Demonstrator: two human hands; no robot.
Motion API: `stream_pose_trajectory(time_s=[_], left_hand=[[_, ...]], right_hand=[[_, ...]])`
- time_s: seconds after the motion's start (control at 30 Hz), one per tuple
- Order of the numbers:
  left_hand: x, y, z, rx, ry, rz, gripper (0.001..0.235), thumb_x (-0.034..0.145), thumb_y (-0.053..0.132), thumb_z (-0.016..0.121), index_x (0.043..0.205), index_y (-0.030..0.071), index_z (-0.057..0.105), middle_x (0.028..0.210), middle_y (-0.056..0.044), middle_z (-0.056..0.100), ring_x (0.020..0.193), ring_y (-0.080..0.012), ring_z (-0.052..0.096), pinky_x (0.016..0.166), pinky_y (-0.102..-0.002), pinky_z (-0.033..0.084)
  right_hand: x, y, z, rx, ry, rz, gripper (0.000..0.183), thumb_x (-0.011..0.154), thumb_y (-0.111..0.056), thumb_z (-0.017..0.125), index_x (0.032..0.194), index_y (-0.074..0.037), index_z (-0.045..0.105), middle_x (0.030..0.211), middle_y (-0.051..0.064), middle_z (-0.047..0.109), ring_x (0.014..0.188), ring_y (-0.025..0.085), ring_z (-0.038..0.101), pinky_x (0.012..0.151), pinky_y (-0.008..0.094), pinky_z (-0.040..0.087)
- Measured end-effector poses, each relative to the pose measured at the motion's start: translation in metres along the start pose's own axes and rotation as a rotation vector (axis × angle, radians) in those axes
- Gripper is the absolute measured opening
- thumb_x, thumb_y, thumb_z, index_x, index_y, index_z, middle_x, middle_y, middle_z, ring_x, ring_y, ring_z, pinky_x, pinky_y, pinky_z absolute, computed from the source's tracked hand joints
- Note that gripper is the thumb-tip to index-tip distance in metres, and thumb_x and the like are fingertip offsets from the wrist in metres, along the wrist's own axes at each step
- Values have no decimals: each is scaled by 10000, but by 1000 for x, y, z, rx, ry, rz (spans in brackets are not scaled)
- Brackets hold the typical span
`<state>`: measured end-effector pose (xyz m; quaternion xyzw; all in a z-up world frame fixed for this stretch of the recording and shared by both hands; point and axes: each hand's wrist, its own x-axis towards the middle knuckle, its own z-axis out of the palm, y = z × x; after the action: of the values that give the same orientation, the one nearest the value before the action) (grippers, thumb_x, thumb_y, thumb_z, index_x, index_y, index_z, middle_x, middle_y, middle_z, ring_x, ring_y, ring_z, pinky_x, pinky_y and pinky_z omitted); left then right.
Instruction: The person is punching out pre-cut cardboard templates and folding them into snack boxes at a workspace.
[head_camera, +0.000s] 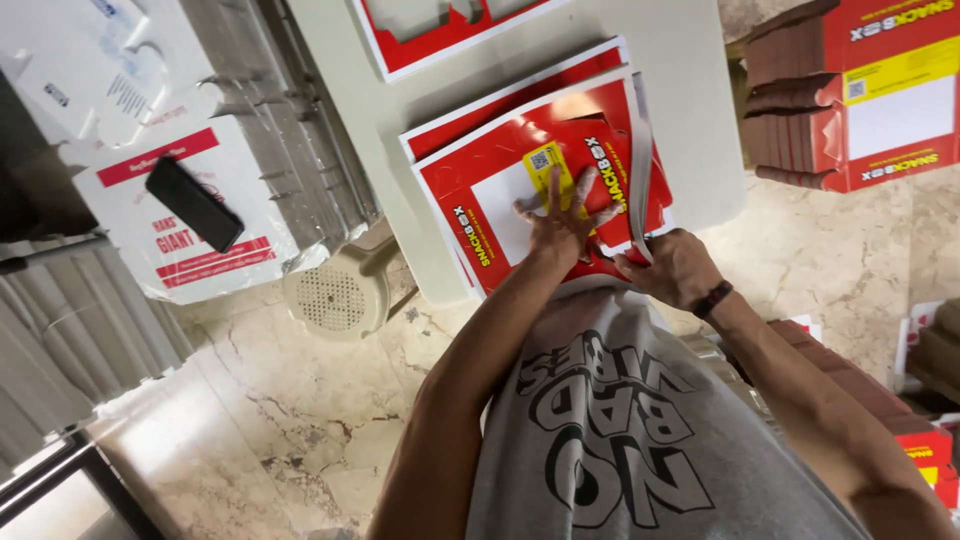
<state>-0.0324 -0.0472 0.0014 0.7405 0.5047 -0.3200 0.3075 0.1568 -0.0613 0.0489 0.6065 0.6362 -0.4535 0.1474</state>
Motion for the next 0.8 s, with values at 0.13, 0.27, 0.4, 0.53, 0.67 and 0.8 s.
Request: stream_pose_trajectory(time_s=[0.13,0.27,0.4,0.53,0.67,0.8], left_hand=[[-21,-1,-16,13,32,-12,846,895,483,747,1573,551,246,1710,-49,-161,1520,-532,-153,970,-891,322],[-23,3,-22,6,27,-5,796,954,476,682,1590,541,209,1709,-40,-177,1518,-517,-179,991,-892,297],[-11,-1,-6,-64,5,16,858,932,452,742,1585,552,196,1688,-54,-246,1494,-557,-225,935,-947,247],[-3,-5,5,8,179,60,723,990,253,658,1584,460,302,1721,-97,-14,1542,-514,17,930,-840,428],[-2,-39,-23,-477,213,191,890,844,-265,391,1570,246,325,1699,-98,164,1523,-444,284,440,-180,551],[19,-101,-14,-235,514,110,818,967,58,693,1633,249,257,1692,-140,85,1542,-455,85,1172,-761,89]], right_hand=[[8,13,-4,298,-34,106,369,820,-314,779,777,51,740,710,283,680,694,408,669,657,456,525],[2,-5,-11,321,-85,243,362,807,-287,813,956,41,782,845,355,704,859,469,711,737,499,532],[9,-15,-4,147,-59,216,408,784,-441,795,986,-88,831,941,274,753,966,453,721,829,494,580],[21,26,-34,353,-20,364,643,783,-459,836,1139,67,737,1030,332,705,1002,438,680,821,552,533],[8,80,-12,1112,-9,214,192,1004,-176,582,1174,-129,656,1011,0,674,867,132,615,747,299,521],[-2,85,77,1678,145,522,960,912,-743,352,1532,-14,279,1421,257,537,1312,461,569,1095,630,474]])
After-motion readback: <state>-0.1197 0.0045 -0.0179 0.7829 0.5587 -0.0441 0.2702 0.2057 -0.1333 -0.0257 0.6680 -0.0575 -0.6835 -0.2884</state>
